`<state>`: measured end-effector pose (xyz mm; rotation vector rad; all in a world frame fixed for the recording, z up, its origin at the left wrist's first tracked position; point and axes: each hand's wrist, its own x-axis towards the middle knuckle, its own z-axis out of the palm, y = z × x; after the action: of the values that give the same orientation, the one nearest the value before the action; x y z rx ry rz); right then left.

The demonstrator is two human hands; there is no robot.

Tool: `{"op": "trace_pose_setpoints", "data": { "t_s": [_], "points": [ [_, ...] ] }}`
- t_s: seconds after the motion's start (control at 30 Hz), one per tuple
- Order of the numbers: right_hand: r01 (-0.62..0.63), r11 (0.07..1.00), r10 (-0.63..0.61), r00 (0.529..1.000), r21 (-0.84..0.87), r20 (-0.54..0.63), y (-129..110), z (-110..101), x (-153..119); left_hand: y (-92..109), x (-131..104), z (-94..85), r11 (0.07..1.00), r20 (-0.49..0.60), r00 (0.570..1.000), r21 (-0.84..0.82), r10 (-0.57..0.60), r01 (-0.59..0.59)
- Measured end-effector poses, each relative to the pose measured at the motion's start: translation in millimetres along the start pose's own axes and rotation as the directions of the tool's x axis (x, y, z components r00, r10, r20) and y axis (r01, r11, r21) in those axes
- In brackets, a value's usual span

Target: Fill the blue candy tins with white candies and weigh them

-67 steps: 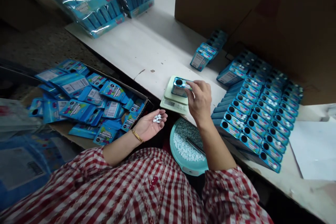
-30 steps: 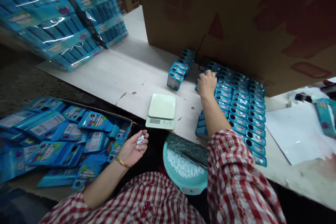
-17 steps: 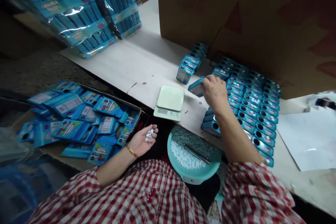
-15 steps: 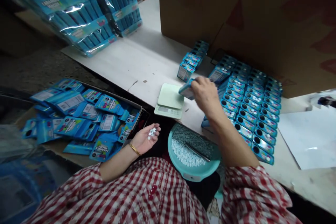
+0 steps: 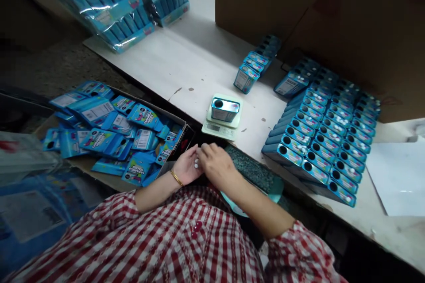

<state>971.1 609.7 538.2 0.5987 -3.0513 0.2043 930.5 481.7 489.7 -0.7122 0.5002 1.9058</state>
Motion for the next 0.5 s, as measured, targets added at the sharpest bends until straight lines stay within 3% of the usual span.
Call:
{"op": "trace_pose_setpoints", "data": {
  "t_s": [0.07, 0.17, 0.5],
  "points": [
    [0.007, 1.0, -0.008, 0.996, 0.012, 0.092, -17.8, 16.5, -11.2, -3.6, 3.2, -0.5, 0.999, 0.016, 0.999, 0.006, -0.038, 0.038],
    [-0.011, 1.0, 0.009, 0.99, 0.014, 0.139, -24.4, 28.4, -19.7, -10.7, 6.0, -1.3, 0.997, 0.013, 0.997, 0.019, -0.078, 0.078],
    [0.04, 0.995, -0.057, 0.978, 0.092, 0.201, -17.2, 22.1, -27.4, -20.6, 3.1, -3.9, 0.991, -0.01, 0.992, 0.045, -0.129, 0.129]
  ]
}}
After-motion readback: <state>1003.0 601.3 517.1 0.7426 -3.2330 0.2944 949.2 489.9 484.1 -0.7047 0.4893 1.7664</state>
